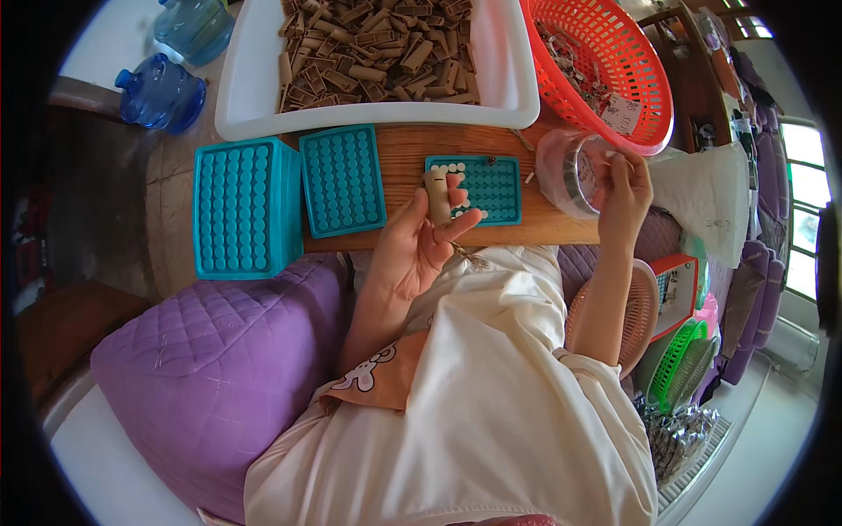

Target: The person assembles small components by hand, inserting white discs and magnetic sensor parts into brown rectangular housings.

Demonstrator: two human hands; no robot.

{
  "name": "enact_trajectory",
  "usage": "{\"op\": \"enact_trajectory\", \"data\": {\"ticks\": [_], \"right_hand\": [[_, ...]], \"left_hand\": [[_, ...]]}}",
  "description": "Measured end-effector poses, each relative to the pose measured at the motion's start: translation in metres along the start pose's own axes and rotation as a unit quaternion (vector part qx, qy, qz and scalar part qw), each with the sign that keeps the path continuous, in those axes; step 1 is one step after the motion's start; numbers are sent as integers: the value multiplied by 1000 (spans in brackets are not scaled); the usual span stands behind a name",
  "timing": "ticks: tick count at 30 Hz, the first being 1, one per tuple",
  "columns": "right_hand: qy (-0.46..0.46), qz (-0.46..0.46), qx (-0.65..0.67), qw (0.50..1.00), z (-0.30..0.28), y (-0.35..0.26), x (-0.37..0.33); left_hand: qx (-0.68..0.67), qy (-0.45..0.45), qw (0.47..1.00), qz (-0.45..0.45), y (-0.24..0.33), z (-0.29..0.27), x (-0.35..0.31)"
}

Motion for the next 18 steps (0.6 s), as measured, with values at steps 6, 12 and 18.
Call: {"op": "enact_trajectory", "data": {"ticks": [6,12,18], "right_hand": [[-194,73,66,976,96,-20,-47],[-237,-197,-162,937,133,-78,-93],[-233,-277,-238,902,134,-89,-104]], "left_hand": [[5,1,999,-40,-10,-2,-2],[211,57,975,42,-6,-3,-2],[291,30,953,78,-3,2,-1]]}}
Point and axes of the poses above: each hand's wrist, its own x-axis towards the middle knuckle, its own z-axis out of the palm, y = z × x, the point moved 9 cm from there along x, towards the middle knuckle, and after that the axes turned 12 degrees about -x, right-handed, at the moved point
